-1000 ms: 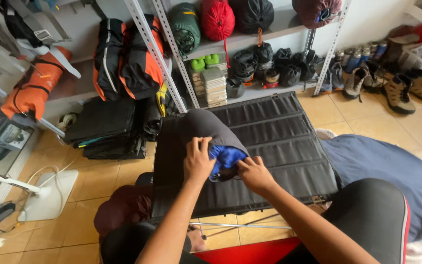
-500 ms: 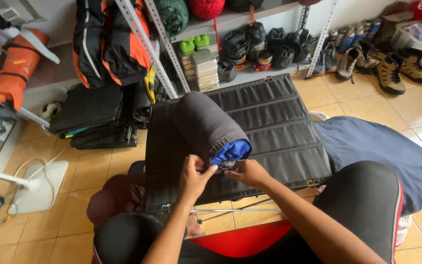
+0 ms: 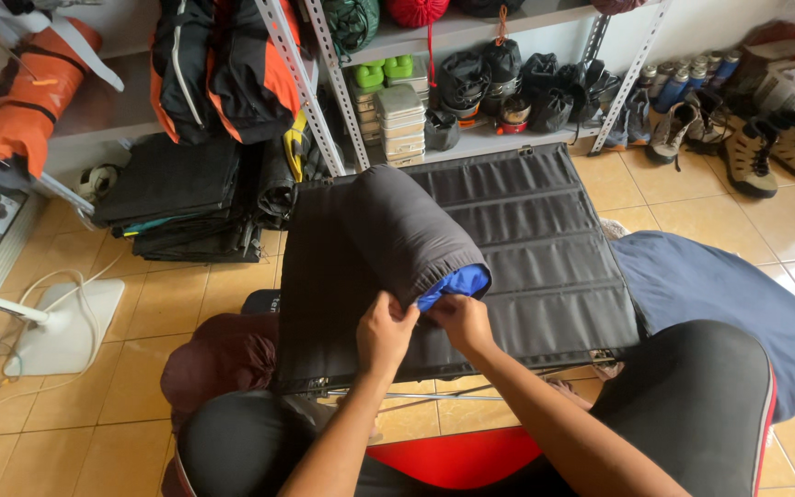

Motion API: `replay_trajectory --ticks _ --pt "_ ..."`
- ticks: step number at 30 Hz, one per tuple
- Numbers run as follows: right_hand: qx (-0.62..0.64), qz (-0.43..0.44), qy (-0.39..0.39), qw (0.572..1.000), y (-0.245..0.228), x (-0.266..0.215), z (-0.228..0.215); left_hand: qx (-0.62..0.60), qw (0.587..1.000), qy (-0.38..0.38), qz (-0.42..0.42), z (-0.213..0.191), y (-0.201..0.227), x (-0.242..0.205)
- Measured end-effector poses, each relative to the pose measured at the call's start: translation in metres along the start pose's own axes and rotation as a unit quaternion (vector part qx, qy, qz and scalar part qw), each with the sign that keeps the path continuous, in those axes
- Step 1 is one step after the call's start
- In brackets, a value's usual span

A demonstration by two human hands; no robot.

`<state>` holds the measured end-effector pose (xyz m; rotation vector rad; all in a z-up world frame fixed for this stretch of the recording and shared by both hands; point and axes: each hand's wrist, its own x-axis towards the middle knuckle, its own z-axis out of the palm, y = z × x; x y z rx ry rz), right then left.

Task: The person stuffs a blue sleeping bag into a black compression sack by hand, working on a black folding surface in a room filled with outdoor gear.

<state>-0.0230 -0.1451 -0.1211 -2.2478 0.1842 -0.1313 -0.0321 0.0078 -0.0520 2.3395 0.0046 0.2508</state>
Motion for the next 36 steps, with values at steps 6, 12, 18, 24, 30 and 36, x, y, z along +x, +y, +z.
replay_trajectory --ticks 6,12,18,24,30,36 --pt "-0.019 -0.024 -0.047 0.998 0.02 0.007 0.011 -0.025 0.998 -0.058 -0.03 -0.01 -0.009 -0.004" --pt "-0.088 -0.141 -0.045 0.985 -0.011 -0.016 -0.03 -0.241 0.945 -0.181 -0.123 -0.028 0.004 -0.011" --pt "0.008 -0.272 -0.162 0.949 -0.025 -0.023 -0.043 -0.285 0.924 -0.246 -0.07 -0.03 0.013 -0.018" --pt "0.066 -0.207 -0.142 0.966 -0.032 -0.03 -0.041 -0.321 0.911 -0.252 -0.063 -0.024 0.002 -0.011" --pt "0.11 0.006 -0.188 0.976 -0.024 -0.033 -0.039 -0.016 0.984 0.027 0.173 -0.041 0.007 -0.012" --pt "0.121 0.026 -0.299 0.946 -0.023 -0.024 -0.051 0.197 0.891 -0.099 0.396 -0.033 0.02 -0.002"
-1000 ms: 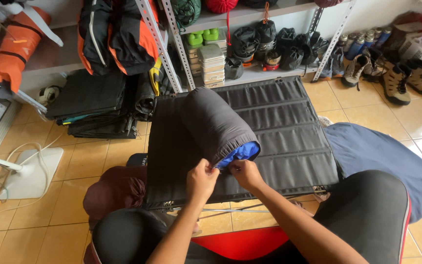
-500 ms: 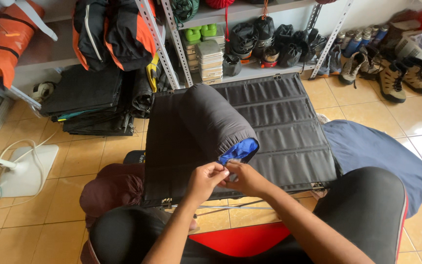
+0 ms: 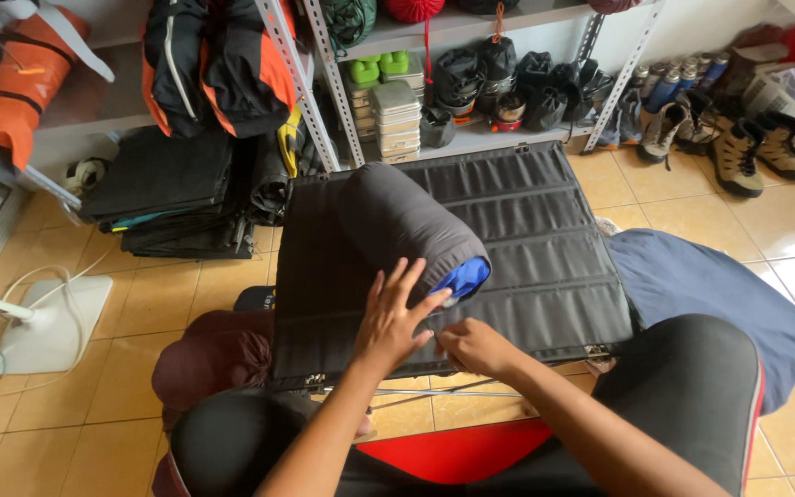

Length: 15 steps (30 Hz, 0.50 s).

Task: The person stuffs a blue sleeping bag into a black compression sack by hand, working on a black folding surface in a room filled with outdoor gear.

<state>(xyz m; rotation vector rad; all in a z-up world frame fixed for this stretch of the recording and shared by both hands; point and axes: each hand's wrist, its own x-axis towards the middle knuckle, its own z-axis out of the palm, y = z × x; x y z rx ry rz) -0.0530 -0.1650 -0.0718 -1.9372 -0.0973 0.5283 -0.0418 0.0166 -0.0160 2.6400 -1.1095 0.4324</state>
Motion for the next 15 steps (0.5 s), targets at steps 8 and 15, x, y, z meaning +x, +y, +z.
replay_trajectory --ticks 8,15 --pt "-0.08 -0.133 -0.049 0.987 -0.054 -0.094 -0.066 0.063 0.974 0.192 0.107 0.022 -0.034 0.025" --pt "0.093 -0.026 -0.063 0.993 -0.066 -0.106 -0.043 0.098 0.981 0.11 0.123 0.018 0.012 0.053"
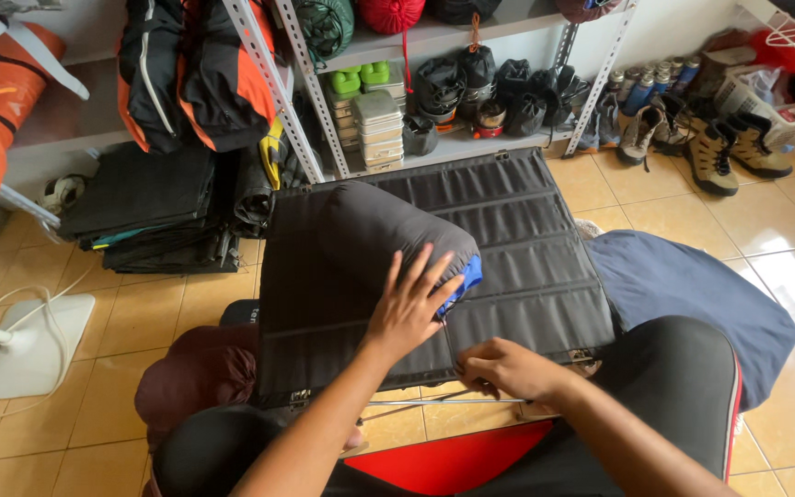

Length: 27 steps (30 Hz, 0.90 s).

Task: The person stuffs a blue sleeping bag into a black compression sack by hand, working on a black folding surface in a room filled with outdoor gear.

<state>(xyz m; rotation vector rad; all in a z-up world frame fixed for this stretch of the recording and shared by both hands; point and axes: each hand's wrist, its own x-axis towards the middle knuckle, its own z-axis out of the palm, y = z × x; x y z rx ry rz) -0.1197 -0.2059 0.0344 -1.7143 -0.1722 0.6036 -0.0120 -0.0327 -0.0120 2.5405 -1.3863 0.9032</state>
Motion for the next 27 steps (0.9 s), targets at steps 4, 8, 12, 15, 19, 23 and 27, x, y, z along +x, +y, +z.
replay_trajectory --ticks 4,8,12,15,19,23,27 --pt "-0.027 -0.067 -0.041 0.997 0.004 0.001 -0.006 -0.011 0.997 -0.044 0.061 0.005 -0.025 0.012" --pt "0.006 -0.062 0.06 0.996 0.034 -0.007 -0.052 -0.024 0.994 0.053 0.092 0.01 -0.056 0.006" --pt "-0.104 -0.091 0.019 0.99 0.068 -0.003 -0.092 -0.015 0.992 0.073 0.101 0.002 -0.054 -0.016" --pt "-0.147 0.025 0.038 0.988 0.087 0.015 -0.106 0.0 0.993 0.012 0.115 0.0 -0.044 -0.038" --pt "-0.319 0.143 0.049 0.936 0.138 0.053 -0.106 0.054 0.992 -0.023 0.109 -0.017 -0.024 -0.036" --pt "-0.595 0.126 0.035 0.793 0.151 0.079 -0.079 0.062 0.982 -0.151 0.093 -0.028 -0.025 -0.014" --pt "-0.558 0.055 0.087 0.823 0.101 0.088 -0.037 0.036 0.954 -0.278 0.106 -0.045 -0.028 0.017"
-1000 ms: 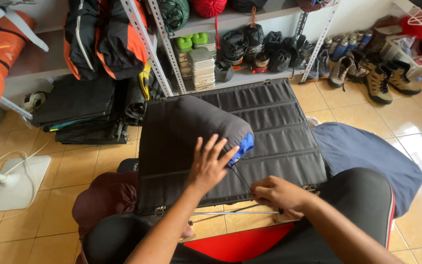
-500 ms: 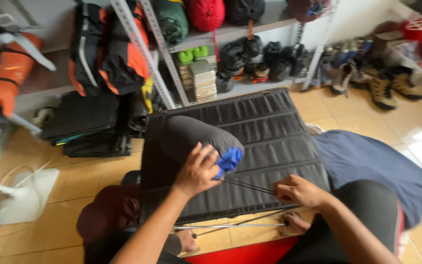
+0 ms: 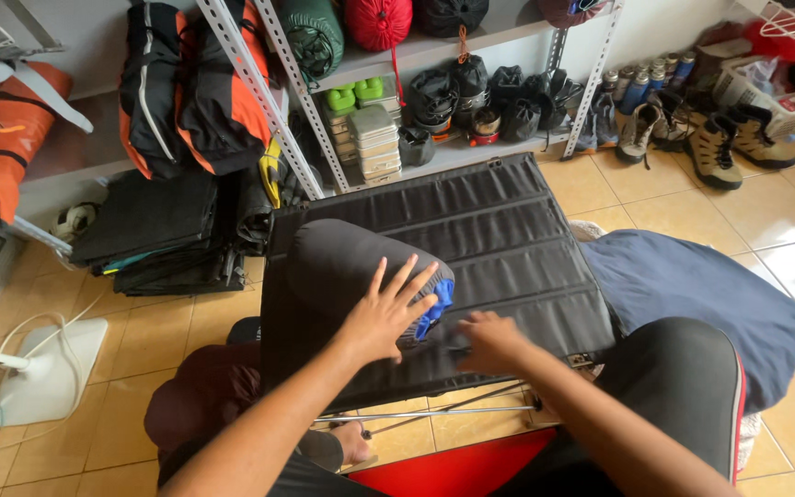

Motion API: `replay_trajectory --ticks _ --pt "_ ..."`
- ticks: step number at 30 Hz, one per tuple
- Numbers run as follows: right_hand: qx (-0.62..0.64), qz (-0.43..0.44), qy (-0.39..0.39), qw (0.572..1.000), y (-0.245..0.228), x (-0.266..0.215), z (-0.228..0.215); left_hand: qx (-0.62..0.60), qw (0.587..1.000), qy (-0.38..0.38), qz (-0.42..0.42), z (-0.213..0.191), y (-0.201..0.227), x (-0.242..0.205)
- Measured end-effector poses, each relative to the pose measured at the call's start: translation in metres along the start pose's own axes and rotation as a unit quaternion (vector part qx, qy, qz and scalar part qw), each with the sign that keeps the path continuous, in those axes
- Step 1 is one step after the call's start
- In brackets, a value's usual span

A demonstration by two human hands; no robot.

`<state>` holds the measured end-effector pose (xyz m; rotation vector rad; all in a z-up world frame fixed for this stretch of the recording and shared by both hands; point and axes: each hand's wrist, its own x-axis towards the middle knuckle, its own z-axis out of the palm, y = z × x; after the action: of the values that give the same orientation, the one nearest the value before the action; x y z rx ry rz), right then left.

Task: The person stuffs a blue sleeping bag into a black compression sack by hand, working on a black folding surface in a room filled with outdoor gear.

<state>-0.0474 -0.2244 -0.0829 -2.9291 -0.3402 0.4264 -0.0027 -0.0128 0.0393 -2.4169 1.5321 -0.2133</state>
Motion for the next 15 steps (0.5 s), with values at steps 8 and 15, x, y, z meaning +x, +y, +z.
replay_trajectory --ticks 8,15 --pt "0.513 0.147 0.065 0.843 -0.071 0.023 0.008 0.084 0.993 0.074 0.022 0.029 -0.001 0.02" --pt "0.305 0.115 0.11 0.939 -0.025 0.02 0.021 0.009 0.969 0.239 0.058 0.116 -0.01 0.052"
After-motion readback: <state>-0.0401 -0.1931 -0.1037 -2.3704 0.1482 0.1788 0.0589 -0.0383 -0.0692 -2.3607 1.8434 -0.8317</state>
